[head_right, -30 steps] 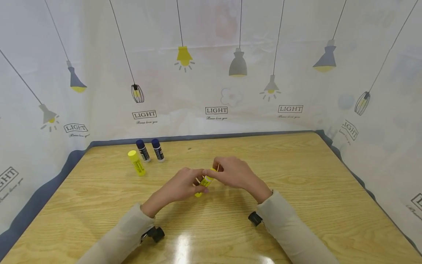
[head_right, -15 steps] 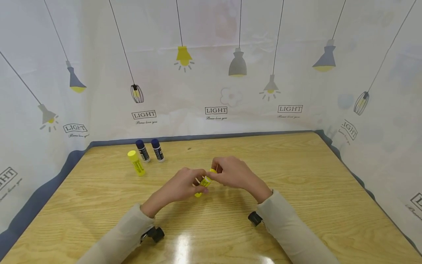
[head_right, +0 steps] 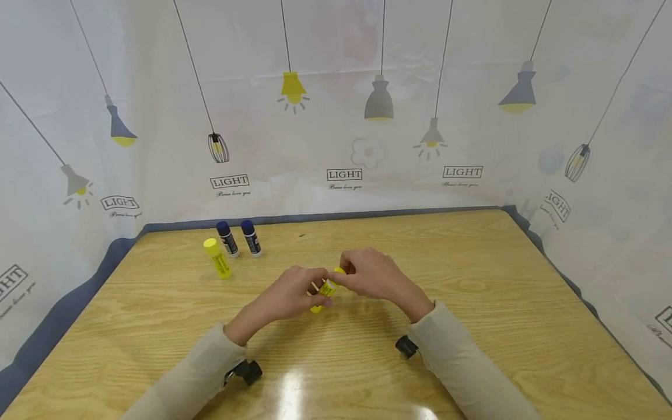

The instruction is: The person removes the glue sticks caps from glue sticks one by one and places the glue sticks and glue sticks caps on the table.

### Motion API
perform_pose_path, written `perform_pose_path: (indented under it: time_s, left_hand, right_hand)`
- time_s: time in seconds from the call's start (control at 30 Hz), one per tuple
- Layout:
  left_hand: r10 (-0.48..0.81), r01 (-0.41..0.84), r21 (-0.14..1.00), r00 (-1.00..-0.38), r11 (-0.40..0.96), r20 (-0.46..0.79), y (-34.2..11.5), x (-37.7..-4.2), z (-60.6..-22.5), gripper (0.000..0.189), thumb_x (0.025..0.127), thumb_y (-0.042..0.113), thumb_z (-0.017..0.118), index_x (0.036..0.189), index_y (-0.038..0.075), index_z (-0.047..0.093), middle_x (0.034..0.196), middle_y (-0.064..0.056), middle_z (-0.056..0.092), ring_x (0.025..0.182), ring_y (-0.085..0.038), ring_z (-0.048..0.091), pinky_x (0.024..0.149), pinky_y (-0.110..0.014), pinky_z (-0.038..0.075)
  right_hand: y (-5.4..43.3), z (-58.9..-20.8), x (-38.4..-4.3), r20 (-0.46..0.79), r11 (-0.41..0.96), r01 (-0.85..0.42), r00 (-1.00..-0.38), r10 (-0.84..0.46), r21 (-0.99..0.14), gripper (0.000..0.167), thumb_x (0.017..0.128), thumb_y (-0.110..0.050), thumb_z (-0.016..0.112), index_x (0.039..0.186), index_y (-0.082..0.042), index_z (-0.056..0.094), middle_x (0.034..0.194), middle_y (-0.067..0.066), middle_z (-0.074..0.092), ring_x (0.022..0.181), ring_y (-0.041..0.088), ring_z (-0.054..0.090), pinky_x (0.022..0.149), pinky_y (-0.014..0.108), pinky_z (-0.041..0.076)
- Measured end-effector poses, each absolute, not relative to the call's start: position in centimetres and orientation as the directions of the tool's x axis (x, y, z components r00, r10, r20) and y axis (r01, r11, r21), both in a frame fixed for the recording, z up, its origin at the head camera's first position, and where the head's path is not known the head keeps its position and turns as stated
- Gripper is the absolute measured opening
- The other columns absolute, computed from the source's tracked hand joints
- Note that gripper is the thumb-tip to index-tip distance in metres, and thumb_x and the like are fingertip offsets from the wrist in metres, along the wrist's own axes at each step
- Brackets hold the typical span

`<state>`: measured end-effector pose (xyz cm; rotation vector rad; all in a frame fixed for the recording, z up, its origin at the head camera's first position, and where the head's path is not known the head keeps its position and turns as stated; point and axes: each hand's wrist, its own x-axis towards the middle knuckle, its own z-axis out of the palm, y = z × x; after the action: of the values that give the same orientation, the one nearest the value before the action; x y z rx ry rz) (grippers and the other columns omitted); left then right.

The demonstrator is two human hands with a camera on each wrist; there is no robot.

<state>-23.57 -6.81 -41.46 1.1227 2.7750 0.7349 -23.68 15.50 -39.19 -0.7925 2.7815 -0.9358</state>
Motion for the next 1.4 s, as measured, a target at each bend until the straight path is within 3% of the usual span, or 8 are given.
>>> perform_pose_path:
  time_s: [0.1,0.33,0.47,0.87,1.07,1.2,1.4]
  left_hand:
    - [0.667,0.637,0.453,-0.736,0.623,0.117,-6.79,-23.51,-41.4,0.034,0.093,0.026,0.079,0.122,0.01,0.07,0.101,-0.003,0.078,0.087,-0.013,0.075,0.071,-0.021,0.057]
    - [0.661,0.627,0.459,-0.743,0.629,0.109,-6.8,-23.45,-41.32,0.031,0.093,0.026,0.079,0.118,0.011,0.07,0.099,-0.003,0.078,0.085,-0.013,0.074,0.071,-0.021,0.057]
    - [0.662,0.63,0.453,-0.741,0.63,0.109,-6.78,-23.52,-41.39,0.03,0.093,0.027,0.079,0.118,0.011,0.07,0.099,-0.003,0.077,0.085,-0.012,0.074,0.071,-0.021,0.057]
    - [0.661,0.634,0.445,-0.741,0.632,0.116,-6.71,-23.43,-41.38,0.03,0.093,0.027,0.079,0.117,0.013,0.07,0.098,-0.002,0.077,0.085,-0.012,0.074,0.071,-0.022,0.056]
    - [0.668,0.639,0.449,-0.735,0.624,0.117,-6.71,-23.52,-41.42,0.028,0.094,0.027,0.078,0.116,0.012,0.07,0.098,-0.002,0.078,0.082,-0.01,0.073,0.07,-0.021,0.056]
    - [0.668,0.636,0.453,-0.736,0.624,0.113,-6.73,-23.59,-41.5,0.029,0.094,0.027,0.078,0.117,0.012,0.07,0.099,-0.002,0.078,0.081,-0.009,0.073,0.07,-0.021,0.056]
    - [0.66,0.63,0.447,-0.744,0.636,0.109,-6.71,-23.48,-41.43,0.033,0.094,0.029,0.078,0.122,0.014,0.07,0.1,-0.001,0.078,0.086,-0.011,0.074,0.072,-0.022,0.057]
  right_hand:
    - [15.43,-39.18,-23.67,0.062,0.674,-0.44,-0.86,-0.507,-0.593,0.024,0.101,-0.04,0.065,0.094,-0.018,0.067,0.078,-0.004,0.07,0.06,0.015,0.066,0.054,0.032,0.054]
    - [15.49,-39.21,-23.65,0.072,0.691,-0.45,-0.862,-0.502,-0.565,0.034,0.102,-0.051,0.061,0.094,-0.018,0.067,0.077,-0.004,0.069,0.06,0.016,0.067,0.054,0.031,0.052]
    - [15.5,-39.11,-23.62,0.076,0.697,-0.454,-0.862,-0.502,-0.554,0.033,0.102,-0.049,0.062,0.093,-0.018,0.067,0.075,-0.005,0.068,0.06,0.016,0.067,0.054,0.031,0.052]
    - [15.5,-39.08,-23.61,0.063,0.69,-0.455,-0.856,-0.514,-0.563,0.035,0.102,-0.05,0.061,0.09,-0.017,0.065,0.08,0.005,0.072,0.061,0.021,0.069,0.052,0.031,0.051]
    - [15.48,-39.14,-23.59,0.077,0.682,-0.471,-0.849,-0.523,-0.56,0.03,0.103,-0.045,0.062,0.088,-0.018,0.064,0.077,0.002,0.069,0.056,0.014,0.063,0.051,0.03,0.049]
    - [15.41,-39.19,-23.66,0.076,0.676,-0.471,-0.847,-0.526,-0.567,0.028,0.102,-0.043,0.063,0.093,-0.017,0.065,0.078,-0.001,0.068,0.056,0.012,0.062,0.052,0.03,0.05]
    - [15.39,-39.34,-23.72,0.068,0.678,-0.448,-0.858,-0.509,-0.583,0.04,0.102,-0.054,0.06,0.101,-0.015,0.066,0.085,-0.002,0.07,0.059,0.017,0.066,0.056,0.031,0.052]
